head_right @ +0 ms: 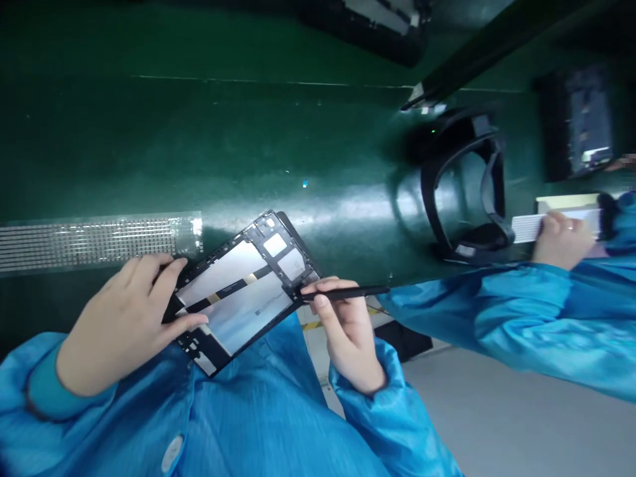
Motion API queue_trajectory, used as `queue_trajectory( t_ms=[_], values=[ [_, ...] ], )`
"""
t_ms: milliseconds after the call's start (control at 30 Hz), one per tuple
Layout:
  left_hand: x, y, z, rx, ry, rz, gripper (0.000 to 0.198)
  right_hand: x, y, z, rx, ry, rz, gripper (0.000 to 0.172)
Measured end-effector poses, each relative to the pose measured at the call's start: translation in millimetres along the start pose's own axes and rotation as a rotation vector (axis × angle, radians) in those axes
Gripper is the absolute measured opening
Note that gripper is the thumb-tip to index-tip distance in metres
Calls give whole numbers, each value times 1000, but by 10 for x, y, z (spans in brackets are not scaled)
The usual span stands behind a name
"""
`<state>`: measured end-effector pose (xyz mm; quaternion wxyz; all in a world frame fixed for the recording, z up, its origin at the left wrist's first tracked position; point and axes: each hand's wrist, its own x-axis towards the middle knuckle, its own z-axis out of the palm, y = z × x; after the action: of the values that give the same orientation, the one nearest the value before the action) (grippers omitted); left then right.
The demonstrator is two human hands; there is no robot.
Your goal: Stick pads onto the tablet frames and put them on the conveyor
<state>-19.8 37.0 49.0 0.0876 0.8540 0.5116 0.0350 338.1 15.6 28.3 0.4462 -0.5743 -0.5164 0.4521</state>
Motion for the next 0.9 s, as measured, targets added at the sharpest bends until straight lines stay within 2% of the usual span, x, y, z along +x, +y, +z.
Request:
queue_trajectory(
  t_ms=[67, 167, 300, 533, 700, 800, 833, 900],
  values=[
    [-27, 82, 67, -14, -12, -8, 80, -76, 113, -23, -27, -13, -45, 6],
    [-23, 95, 116, -73, -40, -60, 75, -58, 195, 5, -38, -35, -92, 6],
    [-26, 53, 121, -119, -77, -87, 74, -21, 214, 26, -40, -37, -96, 9],
    [-40, 50, 128, -135, -66, -82, 74, -41, 230, 35, -75, -50, -94, 10],
    [-34, -9, 135, -158, -47, -74, 83, -31, 184, 9, -260, 0, -244, 19],
    [-54, -59, 177, -185, -38, -64, 82, -169, 153, -44, -282, 169, -252, 12],
    [-63, -47, 202, -193, -38, -67, 79, -261, 148, -40, -285, 171, -216, 15],
    [-80, 50, 259, -224, -39, -91, 74, -497, 150, 27, -277, 14, -104, 16]
  ],
)
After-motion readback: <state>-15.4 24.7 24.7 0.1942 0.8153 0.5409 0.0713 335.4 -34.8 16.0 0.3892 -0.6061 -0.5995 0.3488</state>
